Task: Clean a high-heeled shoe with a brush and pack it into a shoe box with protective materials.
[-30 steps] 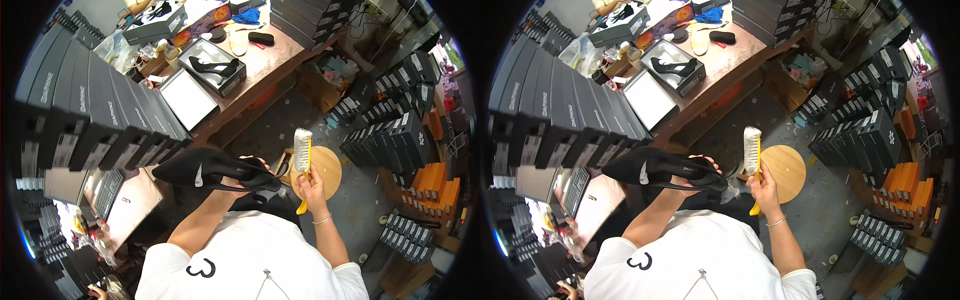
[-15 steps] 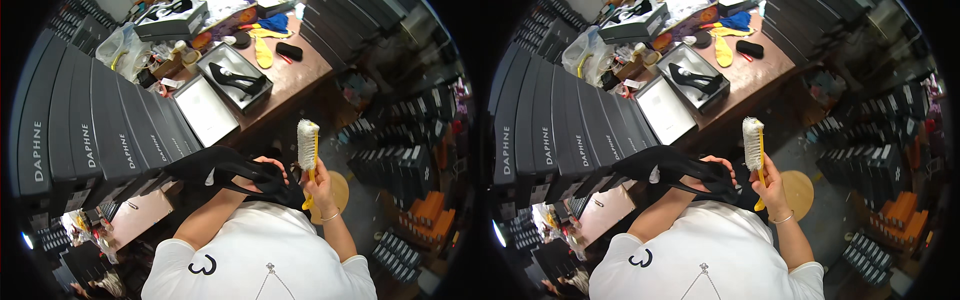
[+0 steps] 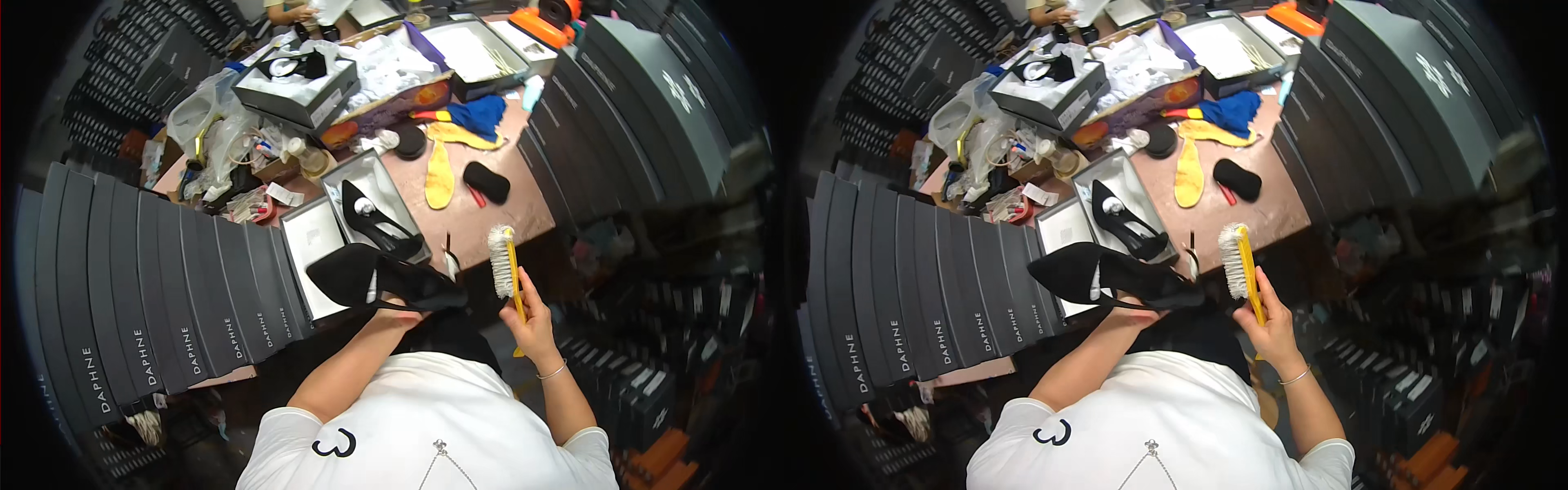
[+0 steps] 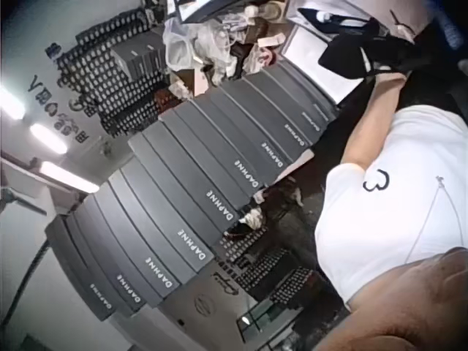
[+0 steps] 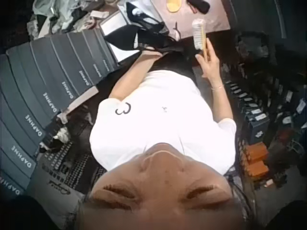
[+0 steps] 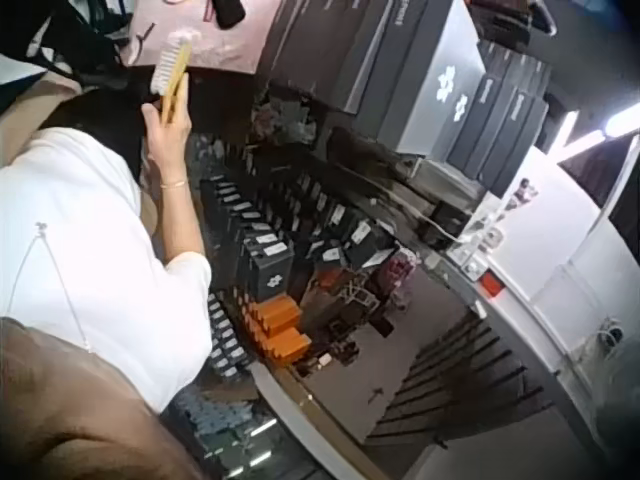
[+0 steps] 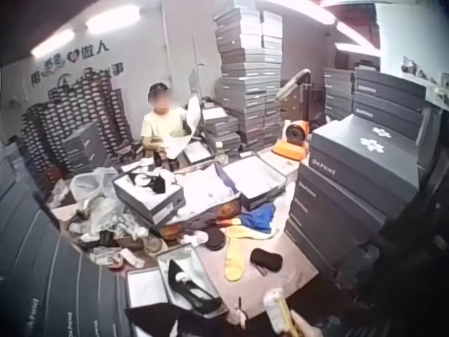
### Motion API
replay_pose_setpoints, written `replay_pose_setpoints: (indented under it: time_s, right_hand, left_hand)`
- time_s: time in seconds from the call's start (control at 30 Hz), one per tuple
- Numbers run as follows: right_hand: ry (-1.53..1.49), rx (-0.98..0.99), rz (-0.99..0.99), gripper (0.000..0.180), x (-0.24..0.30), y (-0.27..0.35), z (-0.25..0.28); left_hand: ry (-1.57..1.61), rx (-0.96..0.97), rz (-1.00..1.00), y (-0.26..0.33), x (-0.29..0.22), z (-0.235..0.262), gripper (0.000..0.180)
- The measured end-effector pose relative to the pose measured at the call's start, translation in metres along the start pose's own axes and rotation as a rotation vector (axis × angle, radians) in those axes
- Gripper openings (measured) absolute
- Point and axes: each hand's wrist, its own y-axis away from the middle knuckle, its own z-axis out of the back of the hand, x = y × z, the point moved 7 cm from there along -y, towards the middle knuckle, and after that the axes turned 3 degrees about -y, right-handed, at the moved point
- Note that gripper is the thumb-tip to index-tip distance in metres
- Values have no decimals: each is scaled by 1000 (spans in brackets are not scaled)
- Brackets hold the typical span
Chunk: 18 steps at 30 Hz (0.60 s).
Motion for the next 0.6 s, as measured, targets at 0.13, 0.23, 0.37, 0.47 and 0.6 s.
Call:
replay_pose_setpoints:
  time_s: [0.13, 0.23, 0.37, 0.47, 0.6]
  right_hand:
    - [-31, 292, 176, 117, 33, -51, -33]
    - [125, 310, 539, 103, 61, -63, -54]
    - [312, 292, 721, 97, 76, -66, -64]
    - [262, 183, 789, 93, 78, -70, -57]
    - [-72, 33, 474, 89, 66, -82, -61]
  left_hand:
    - [-14, 85, 113, -3, 17, -22, 44]
    - [57, 206, 53, -9, 9, -47, 45]
    - [88, 114, 285, -22, 18, 24, 46]
    - [-173, -157, 356, -1, 9, -14, 46]
    - [-313, -109, 301, 26, 1, 5, 63]
